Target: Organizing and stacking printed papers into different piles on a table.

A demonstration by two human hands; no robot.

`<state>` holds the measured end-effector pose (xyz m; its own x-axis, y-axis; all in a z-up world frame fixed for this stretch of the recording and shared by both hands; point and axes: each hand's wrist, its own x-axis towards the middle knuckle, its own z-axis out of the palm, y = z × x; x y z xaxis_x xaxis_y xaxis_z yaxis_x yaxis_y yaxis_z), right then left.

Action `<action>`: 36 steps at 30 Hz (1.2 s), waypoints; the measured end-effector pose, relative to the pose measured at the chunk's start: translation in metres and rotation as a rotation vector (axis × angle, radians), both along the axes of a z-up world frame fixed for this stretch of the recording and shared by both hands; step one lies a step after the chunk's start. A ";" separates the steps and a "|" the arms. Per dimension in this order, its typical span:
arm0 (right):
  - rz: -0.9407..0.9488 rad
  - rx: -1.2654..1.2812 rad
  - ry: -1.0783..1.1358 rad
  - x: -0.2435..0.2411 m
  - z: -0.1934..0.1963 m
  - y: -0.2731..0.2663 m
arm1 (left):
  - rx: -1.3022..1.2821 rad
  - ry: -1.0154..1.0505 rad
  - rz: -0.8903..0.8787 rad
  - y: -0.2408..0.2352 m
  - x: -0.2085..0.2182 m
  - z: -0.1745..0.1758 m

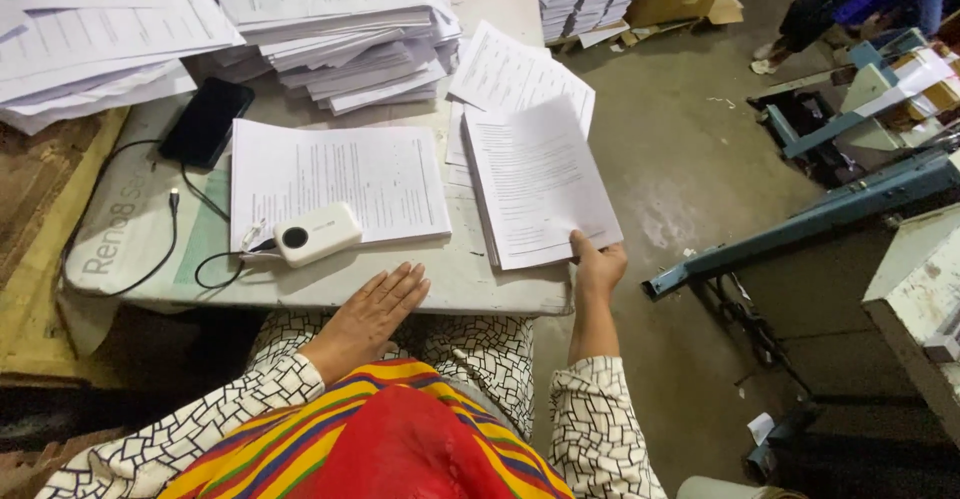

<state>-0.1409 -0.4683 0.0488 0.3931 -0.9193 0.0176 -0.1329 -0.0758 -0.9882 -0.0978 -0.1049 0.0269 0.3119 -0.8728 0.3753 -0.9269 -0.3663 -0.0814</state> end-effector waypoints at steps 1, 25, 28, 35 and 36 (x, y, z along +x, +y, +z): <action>0.002 0.004 0.003 -0.002 0.005 0.006 | 0.004 0.003 0.002 0.000 0.000 0.002; -0.033 0.305 -0.417 -0.044 -0.015 0.015 | 0.081 0.292 -0.053 0.001 0.002 -0.004; 0.001 0.297 -0.407 -0.045 -0.016 0.022 | 0.087 0.288 -0.044 0.001 0.000 0.004; 0.051 0.287 -0.353 -0.045 -0.037 0.029 | 0.080 0.310 -0.047 0.001 0.001 0.004; 0.058 0.291 -0.362 -0.045 -0.040 0.029 | 0.081 0.314 -0.047 0.001 0.001 0.004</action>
<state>-0.1859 -0.4393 0.0090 0.4598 -0.8832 -0.0925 0.2206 0.2145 -0.9515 -0.0969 -0.1035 0.0311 0.3600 -0.9121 0.1962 -0.9272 -0.3264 0.1837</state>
